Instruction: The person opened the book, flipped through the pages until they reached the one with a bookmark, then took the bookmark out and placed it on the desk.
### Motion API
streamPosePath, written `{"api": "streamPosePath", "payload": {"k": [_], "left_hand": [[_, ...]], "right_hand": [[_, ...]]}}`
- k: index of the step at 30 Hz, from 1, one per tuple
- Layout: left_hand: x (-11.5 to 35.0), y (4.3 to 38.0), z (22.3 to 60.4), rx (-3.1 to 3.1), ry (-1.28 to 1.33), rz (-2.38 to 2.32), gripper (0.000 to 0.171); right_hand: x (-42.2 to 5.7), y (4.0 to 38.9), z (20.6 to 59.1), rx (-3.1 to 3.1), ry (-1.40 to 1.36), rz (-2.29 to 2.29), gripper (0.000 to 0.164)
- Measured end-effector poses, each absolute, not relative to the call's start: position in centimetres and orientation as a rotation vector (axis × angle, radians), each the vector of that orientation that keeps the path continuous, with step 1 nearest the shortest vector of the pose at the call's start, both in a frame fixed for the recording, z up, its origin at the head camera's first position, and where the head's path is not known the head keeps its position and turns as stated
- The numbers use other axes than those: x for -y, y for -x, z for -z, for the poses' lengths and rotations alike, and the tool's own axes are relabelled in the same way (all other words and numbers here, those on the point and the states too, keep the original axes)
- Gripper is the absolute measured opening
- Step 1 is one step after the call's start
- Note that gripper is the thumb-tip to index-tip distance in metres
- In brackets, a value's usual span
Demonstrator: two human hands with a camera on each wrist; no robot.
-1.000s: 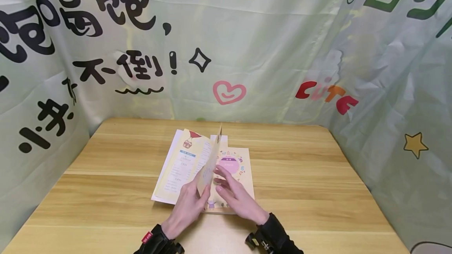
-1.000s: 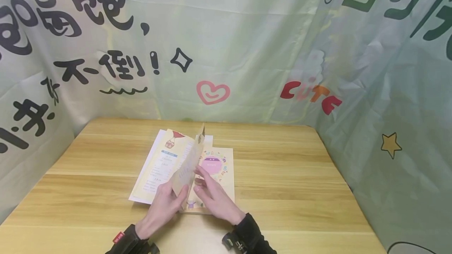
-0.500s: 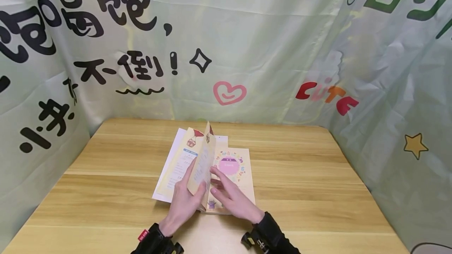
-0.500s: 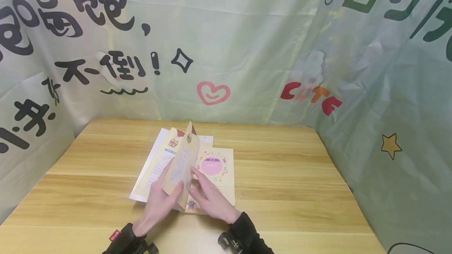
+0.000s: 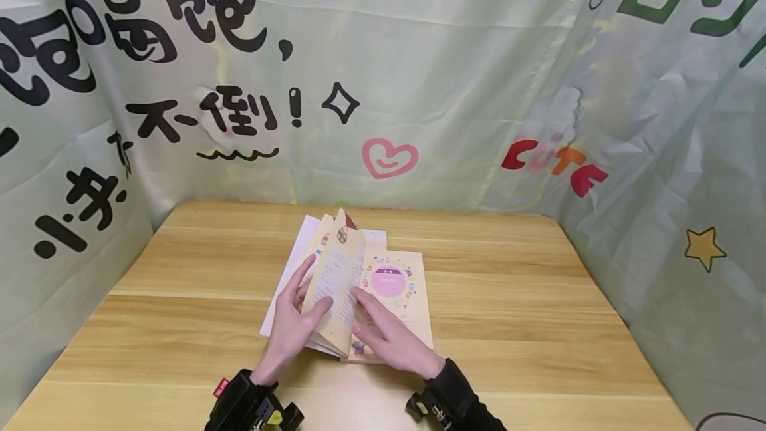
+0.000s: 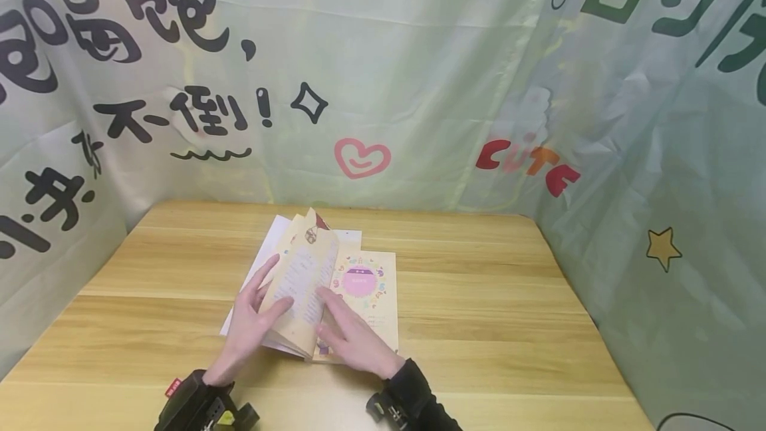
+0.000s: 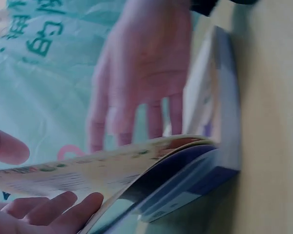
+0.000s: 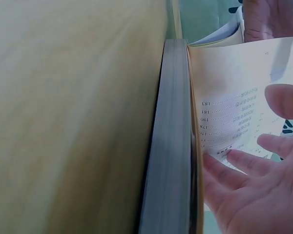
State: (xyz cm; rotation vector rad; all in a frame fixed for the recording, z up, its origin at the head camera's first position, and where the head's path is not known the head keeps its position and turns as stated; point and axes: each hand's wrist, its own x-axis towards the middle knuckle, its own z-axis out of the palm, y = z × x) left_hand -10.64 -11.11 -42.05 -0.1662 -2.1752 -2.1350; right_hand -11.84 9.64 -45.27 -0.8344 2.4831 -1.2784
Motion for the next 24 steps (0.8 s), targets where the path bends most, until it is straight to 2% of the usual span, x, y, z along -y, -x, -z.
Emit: {"api": "streamPosePath", "payload": {"k": [8,18,24], "left_hand": [[13.0,11.5,41.3,2.199,0.266,2.171,0.075],[14.4,12.2,41.6,2.447,0.399,1.656,0.067],[14.6,12.1,41.8,2.578,0.32,1.377,0.065]], "right_hand": [[-9.3,11.8,45.3,-2.526,0.889,1.156,0.064],[-9.1,12.0,45.8,-2.539,0.962,0.966,0.06],[-9.0,11.9,45.8,-2.507,0.981,0.922,0.064]]}}
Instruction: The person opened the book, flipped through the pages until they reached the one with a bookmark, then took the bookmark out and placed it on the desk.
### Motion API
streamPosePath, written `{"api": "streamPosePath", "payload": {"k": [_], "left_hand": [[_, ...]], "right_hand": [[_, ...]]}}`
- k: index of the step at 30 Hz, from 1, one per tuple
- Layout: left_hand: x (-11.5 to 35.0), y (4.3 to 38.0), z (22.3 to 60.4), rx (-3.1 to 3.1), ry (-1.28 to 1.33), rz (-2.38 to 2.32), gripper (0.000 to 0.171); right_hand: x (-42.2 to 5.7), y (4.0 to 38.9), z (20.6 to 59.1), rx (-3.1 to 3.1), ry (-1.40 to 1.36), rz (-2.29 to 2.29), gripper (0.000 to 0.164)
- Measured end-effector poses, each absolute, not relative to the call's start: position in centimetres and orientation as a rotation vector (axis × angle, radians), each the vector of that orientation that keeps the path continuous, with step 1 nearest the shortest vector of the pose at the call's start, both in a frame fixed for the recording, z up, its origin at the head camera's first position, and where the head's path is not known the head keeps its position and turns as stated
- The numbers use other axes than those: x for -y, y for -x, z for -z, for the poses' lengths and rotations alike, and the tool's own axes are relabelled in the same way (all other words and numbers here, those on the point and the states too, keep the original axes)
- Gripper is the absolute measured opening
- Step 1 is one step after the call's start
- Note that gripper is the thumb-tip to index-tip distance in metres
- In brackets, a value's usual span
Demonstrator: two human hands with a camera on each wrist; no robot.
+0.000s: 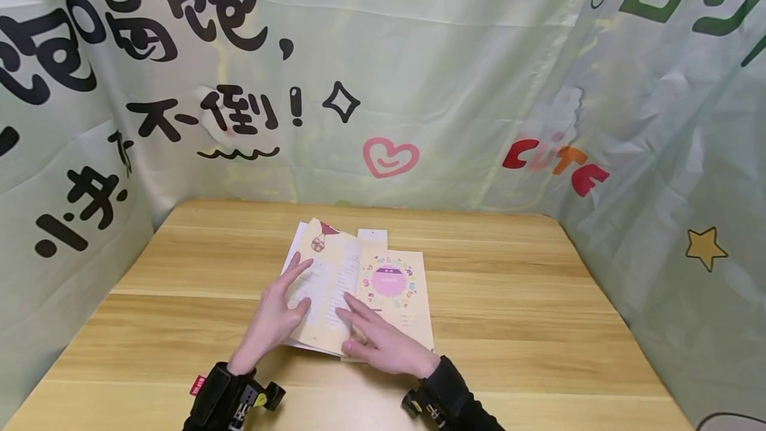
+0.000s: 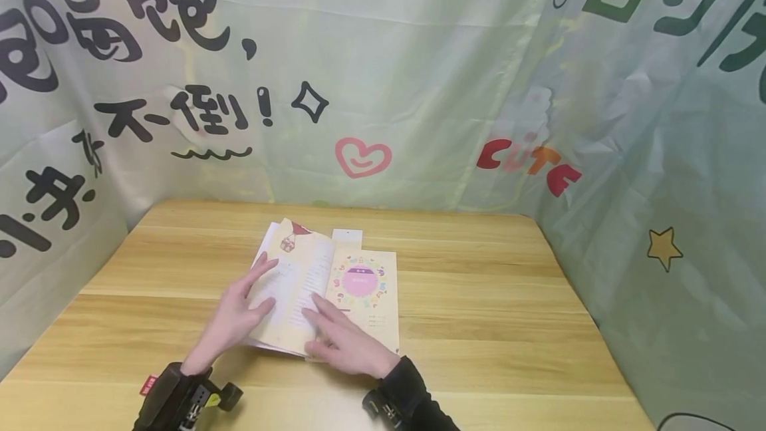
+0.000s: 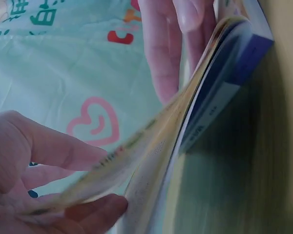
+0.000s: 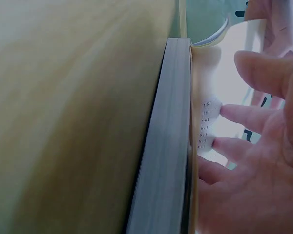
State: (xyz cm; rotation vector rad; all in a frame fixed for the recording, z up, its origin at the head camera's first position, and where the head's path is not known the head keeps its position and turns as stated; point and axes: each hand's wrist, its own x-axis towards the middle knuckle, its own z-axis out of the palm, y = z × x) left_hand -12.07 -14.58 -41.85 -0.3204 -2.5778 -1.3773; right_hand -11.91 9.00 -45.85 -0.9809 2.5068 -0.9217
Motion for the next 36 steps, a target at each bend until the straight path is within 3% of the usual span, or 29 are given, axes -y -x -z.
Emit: {"api": "streamPosePath", "payload": {"k": [17,28,36], "left_hand": [[14.8,12.2,43.4,2.916,0.285,1.146,0.057],[12.4,11.6,44.6,2.84,0.597,1.264,0.046],[11.3,11.0,45.4,2.84,0.941,1.025,0.048]], "right_hand": [[-8.7,11.8,45.8,-2.491,0.997,0.815,0.065],[-11.6,12.3,45.1,-2.433,0.932,1.138,0.07],[-16.1,12.1,45.2,-2.511,1.017,0.954,0.076]]}}
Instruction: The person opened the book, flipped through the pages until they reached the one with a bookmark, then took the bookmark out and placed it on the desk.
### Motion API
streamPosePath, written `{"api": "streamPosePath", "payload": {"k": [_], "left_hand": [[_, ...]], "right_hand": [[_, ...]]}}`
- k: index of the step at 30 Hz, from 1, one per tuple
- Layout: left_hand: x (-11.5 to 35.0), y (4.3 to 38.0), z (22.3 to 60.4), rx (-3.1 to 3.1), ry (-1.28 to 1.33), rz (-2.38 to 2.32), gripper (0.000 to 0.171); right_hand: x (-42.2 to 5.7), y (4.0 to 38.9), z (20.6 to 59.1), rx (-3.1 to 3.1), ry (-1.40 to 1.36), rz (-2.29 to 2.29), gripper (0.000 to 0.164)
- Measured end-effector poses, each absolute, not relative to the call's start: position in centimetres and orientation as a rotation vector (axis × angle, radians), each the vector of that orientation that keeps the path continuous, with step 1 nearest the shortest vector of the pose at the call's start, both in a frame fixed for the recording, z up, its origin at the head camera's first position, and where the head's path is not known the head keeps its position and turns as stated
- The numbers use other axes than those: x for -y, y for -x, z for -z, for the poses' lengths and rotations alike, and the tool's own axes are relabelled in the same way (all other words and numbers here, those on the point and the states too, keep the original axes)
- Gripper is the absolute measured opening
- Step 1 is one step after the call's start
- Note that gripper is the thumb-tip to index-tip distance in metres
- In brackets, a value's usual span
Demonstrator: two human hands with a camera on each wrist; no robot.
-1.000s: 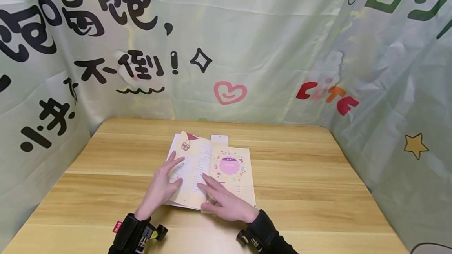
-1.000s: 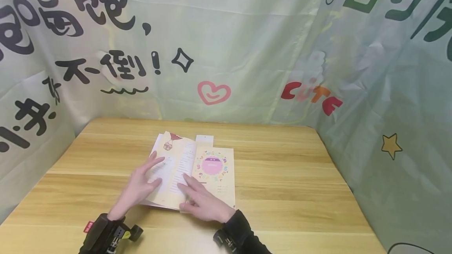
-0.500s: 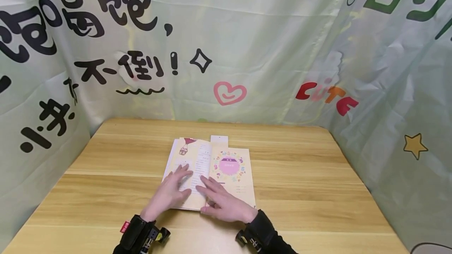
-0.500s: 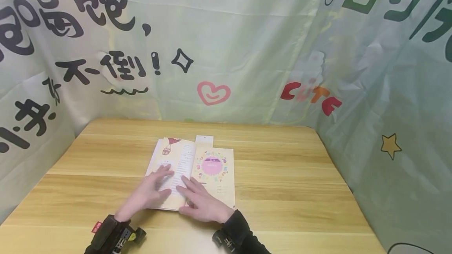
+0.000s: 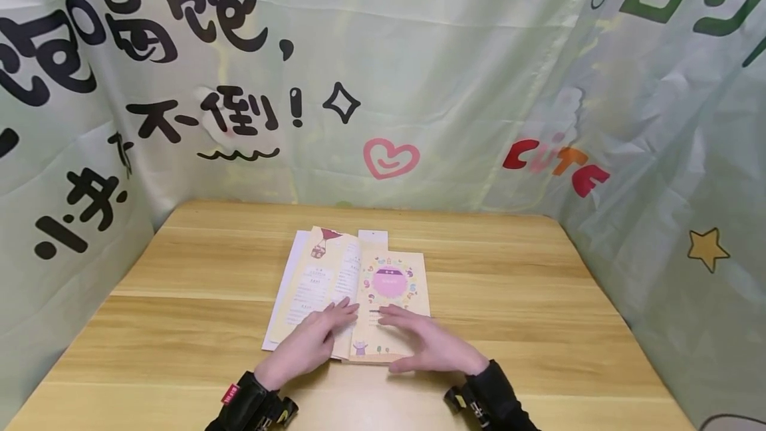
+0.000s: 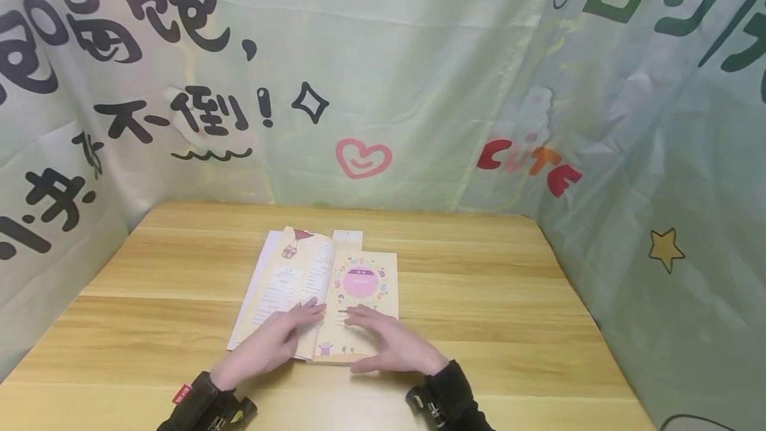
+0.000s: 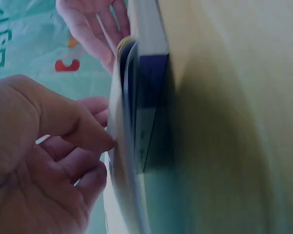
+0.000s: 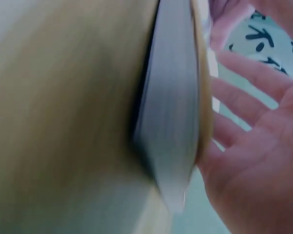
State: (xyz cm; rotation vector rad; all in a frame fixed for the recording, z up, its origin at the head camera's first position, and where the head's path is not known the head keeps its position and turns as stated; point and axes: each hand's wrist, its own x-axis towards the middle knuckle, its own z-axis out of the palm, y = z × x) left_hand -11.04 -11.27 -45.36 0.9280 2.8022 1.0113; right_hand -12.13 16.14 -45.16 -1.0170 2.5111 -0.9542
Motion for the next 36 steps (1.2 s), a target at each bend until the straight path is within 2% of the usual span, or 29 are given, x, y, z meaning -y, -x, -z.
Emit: {"api": "streamPosePath", "payload": {"k": [5,10,17,24,36], "left_hand": [[10.2,10.4,45.4,-2.837,-0.989,-0.819,0.036],[9.2,10.0,45.3,-2.847,-1.028,-0.711,0.005],[8.7,9.8,45.3,-2.865,-1.003,-0.646,0.019],[8.7,9.8,45.4,-2.861,-0.984,-0.691,0.02],[8.8,9.6,45.4,-2.854,-0.972,-0.773,0.032]], "right_hand": [[-17.5,11.8,45.0,-2.54,1.061,0.856,0.069],[-17.7,11.6,44.9,-2.57,1.111,0.795,0.059],[-17.4,11.7,45.0,-2.597,1.106,0.748,0.051],[-17.5,11.7,45.1,-2.571,1.081,0.784,0.049],[-17.9,11.7,44.8,-2.537,1.02,0.826,0.046]]}}
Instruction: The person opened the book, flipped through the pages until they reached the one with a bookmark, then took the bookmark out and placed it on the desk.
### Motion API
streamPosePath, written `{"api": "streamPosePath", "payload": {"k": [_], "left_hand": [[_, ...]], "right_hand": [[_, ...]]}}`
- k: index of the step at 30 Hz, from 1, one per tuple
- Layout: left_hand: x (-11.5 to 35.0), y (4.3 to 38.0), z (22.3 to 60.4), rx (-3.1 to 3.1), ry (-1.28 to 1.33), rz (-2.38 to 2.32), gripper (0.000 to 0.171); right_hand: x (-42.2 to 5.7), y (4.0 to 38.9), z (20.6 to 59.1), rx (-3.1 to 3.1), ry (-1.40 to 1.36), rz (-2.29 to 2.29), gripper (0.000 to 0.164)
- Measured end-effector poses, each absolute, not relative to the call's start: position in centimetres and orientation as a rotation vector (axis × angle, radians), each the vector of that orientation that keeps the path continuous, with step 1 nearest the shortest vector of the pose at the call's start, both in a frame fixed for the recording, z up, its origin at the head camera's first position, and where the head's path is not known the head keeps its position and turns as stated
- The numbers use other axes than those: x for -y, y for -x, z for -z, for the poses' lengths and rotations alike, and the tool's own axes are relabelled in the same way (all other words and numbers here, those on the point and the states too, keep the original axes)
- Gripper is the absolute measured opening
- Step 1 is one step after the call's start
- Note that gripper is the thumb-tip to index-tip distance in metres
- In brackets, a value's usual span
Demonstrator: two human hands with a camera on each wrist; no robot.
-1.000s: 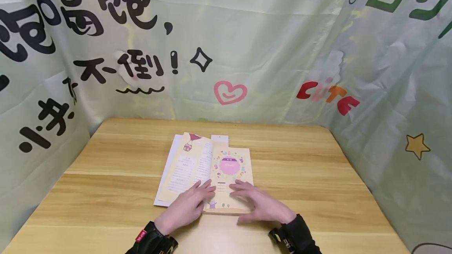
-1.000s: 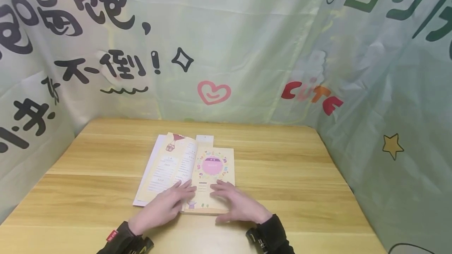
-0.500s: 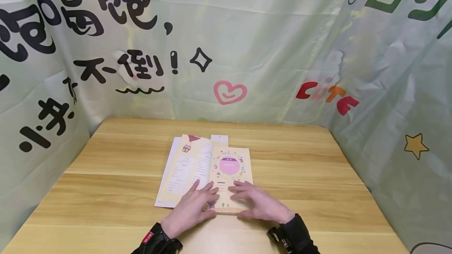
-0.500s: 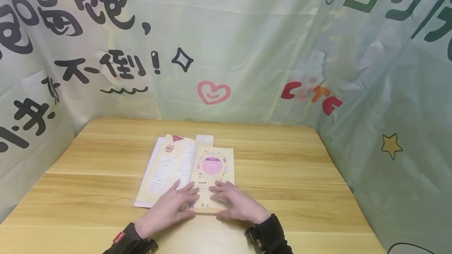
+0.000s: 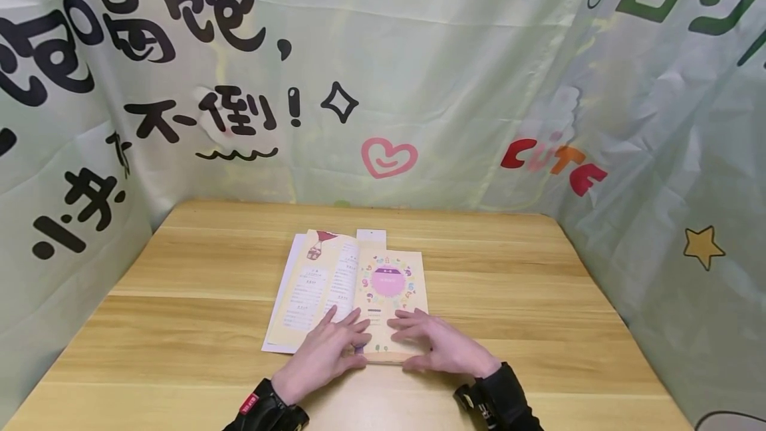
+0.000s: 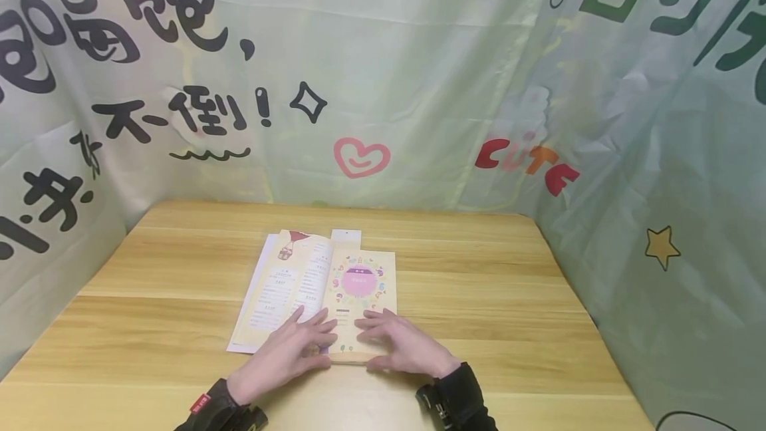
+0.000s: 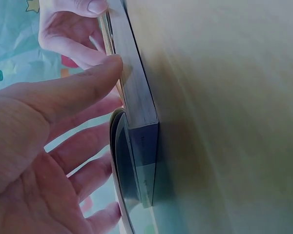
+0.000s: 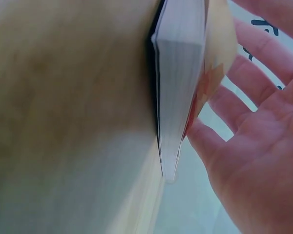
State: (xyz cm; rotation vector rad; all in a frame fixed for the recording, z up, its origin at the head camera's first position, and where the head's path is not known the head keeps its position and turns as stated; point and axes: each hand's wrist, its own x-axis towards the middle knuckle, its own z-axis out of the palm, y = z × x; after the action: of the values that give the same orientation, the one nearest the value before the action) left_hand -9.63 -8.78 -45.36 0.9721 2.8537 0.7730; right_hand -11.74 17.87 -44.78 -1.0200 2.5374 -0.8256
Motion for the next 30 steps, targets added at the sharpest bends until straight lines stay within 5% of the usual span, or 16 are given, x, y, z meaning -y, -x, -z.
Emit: {"api": "streamPosePath", "payload": {"k": [30], "left_hand": [[8.91,9.53,45.15,-2.845,-0.98,-0.741,0.027]], "right_hand": [[-18.06,11.96,45.05,-2.656,1.181,0.994,0.022]]}}
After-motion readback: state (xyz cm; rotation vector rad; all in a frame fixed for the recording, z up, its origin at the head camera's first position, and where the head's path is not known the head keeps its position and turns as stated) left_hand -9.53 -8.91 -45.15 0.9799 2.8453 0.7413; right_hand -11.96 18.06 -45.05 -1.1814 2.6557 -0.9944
